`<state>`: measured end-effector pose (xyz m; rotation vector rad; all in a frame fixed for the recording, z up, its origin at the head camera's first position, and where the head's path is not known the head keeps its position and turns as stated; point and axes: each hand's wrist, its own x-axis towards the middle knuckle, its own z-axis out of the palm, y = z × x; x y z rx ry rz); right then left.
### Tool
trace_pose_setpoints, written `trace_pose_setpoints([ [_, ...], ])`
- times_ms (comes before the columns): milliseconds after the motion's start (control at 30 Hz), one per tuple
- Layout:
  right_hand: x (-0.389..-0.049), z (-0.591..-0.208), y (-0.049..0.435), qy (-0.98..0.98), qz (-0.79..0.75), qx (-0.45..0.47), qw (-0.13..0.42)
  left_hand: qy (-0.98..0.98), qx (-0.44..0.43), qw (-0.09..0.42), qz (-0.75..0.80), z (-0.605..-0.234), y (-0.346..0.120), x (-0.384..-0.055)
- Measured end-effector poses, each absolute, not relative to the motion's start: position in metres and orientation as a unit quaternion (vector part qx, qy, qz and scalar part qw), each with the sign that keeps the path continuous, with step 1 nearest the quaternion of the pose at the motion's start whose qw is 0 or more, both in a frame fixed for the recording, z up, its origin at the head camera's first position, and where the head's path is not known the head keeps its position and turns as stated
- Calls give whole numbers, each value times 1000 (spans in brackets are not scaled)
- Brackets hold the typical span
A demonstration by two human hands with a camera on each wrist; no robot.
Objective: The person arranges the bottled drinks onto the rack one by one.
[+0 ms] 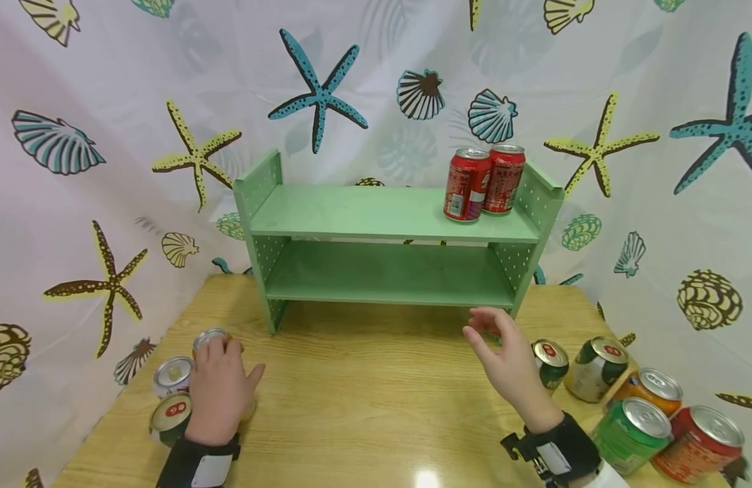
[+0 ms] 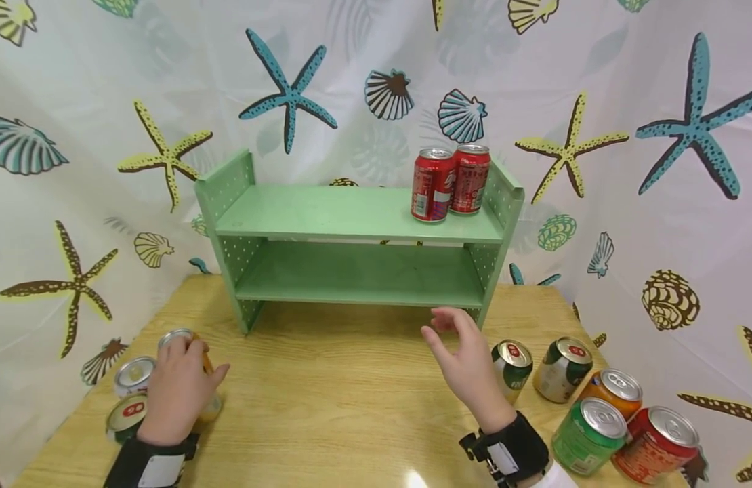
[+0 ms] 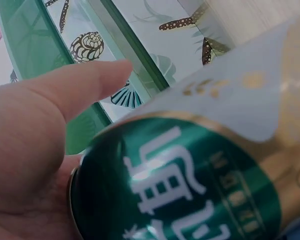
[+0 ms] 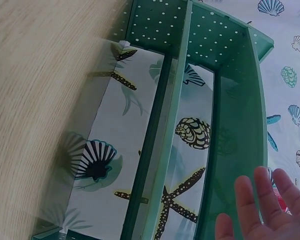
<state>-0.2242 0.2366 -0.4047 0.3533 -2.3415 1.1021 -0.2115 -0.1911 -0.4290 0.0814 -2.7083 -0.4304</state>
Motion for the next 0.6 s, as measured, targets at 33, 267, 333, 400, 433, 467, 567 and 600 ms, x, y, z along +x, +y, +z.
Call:
trace_pose_setpoints([
  [33, -224, -405, 237, -865, 408, 131, 262, -967, 26, 203, -152, -429, -191, -211],
  [267, -224, -405, 236, -863, 412, 129, 262, -965, 29, 217, -143, -429, -191, -205],
  [333, -223, -405, 235, -863, 412, 130, 263, -965, 37, 217, -140, -429, -191, -203],
  [400, -223, -404, 235, -863, 411, 130, 264, -966, 42, 214, -139, -428, -193, -201],
  [433, -222, -404, 235, -863, 410, 130, 264, -966, 42, 213, -138, -428, -193, -201],
  [467, -222, -404, 235, -863, 411, 130, 264, -967, 41, 209, -137, -428, -194, -200],
  [567, -222, -405, 235, -864, 409, 128, 264, -972, 37, 196, -126, -429, -196, -200],
  [600, -222, -405, 235, -864, 409, 127, 263, -973, 36, 192, -121, -429, -196, -200],
])
